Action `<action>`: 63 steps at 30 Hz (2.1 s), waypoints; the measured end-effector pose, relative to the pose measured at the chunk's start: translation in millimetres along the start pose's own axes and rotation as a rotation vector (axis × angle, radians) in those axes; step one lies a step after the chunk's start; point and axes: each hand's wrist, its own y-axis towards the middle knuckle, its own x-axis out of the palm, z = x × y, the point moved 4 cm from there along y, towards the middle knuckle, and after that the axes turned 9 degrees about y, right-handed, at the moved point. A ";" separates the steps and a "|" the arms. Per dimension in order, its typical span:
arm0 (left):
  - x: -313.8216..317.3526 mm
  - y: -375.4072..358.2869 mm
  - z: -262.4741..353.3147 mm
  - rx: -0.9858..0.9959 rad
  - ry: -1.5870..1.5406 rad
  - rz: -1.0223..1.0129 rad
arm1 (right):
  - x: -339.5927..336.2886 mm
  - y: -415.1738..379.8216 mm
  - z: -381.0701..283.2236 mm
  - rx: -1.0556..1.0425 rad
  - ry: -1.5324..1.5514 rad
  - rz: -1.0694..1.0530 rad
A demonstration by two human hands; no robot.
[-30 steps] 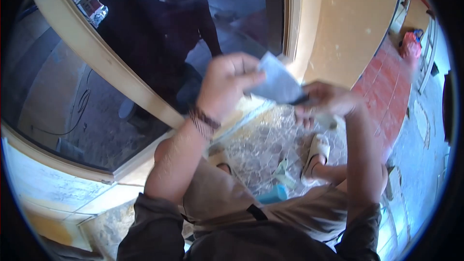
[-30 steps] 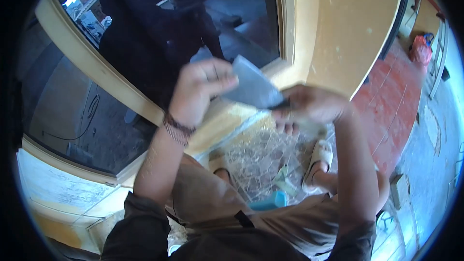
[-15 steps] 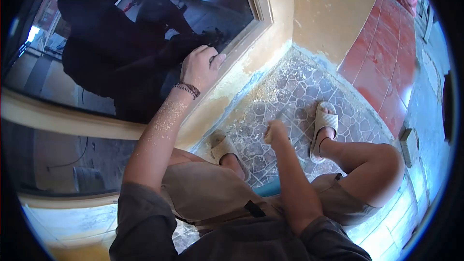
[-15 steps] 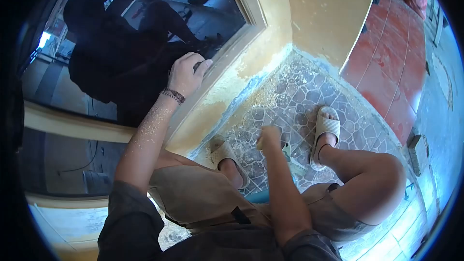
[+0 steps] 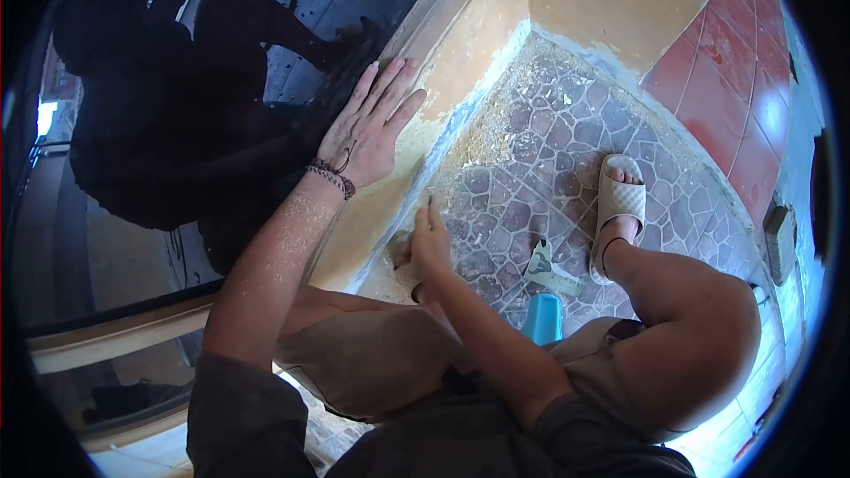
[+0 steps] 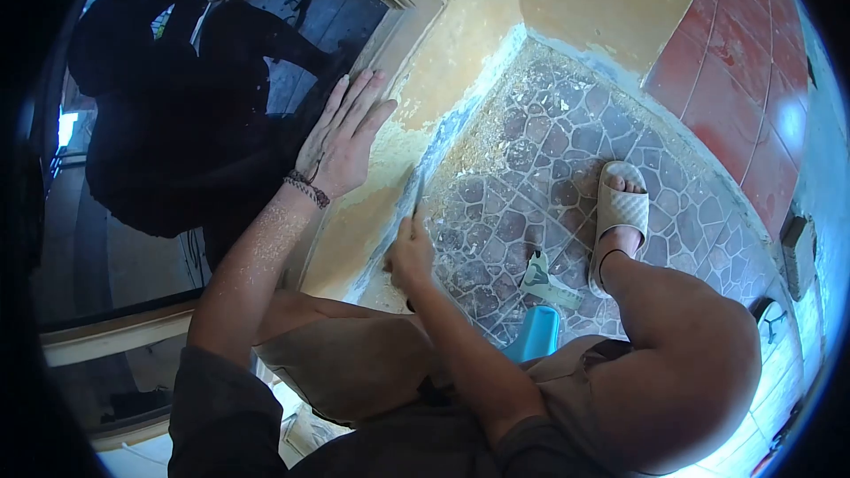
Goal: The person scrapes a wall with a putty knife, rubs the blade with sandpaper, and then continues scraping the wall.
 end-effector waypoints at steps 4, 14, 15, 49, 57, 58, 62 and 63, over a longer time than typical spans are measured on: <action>2.7 0.8 -0.2 0.021 0.031 -0.018 | -1.0 0.1 22.1 -0.067 -0.170 -0.010; 4.5 2.1 0.5 0.006 0.050 -0.053 | 16.6 11.2 -52.5 -0.329 -0.308 0.056; 5.8 2.2 -0.4 0.006 0.046 -0.055 | 19.8 23.9 -42.0 -0.367 -0.252 0.096; 7.7 -0.1 -1.4 -0.009 0.049 -0.023 | -4.0 37.7 -93.6 0.058 -0.206 -0.071; 6.8 1.3 0.2 -0.005 0.068 -0.023 | -4.4 45.5 -91.6 0.096 -0.134 -0.070; 6.7 -1.4 1.3 -0.007 0.066 -0.033 | -12.0 54.9 -89.7 0.126 -0.103 -0.048; 7.2 3.1 0.6 0.005 0.074 -0.029 | -3.3 36.4 -84.0 0.018 -0.241 -0.123; 7.4 2.2 -0.2 0.004 0.080 -0.030 | 4.2 19.1 -93.6 0.083 -0.207 -0.143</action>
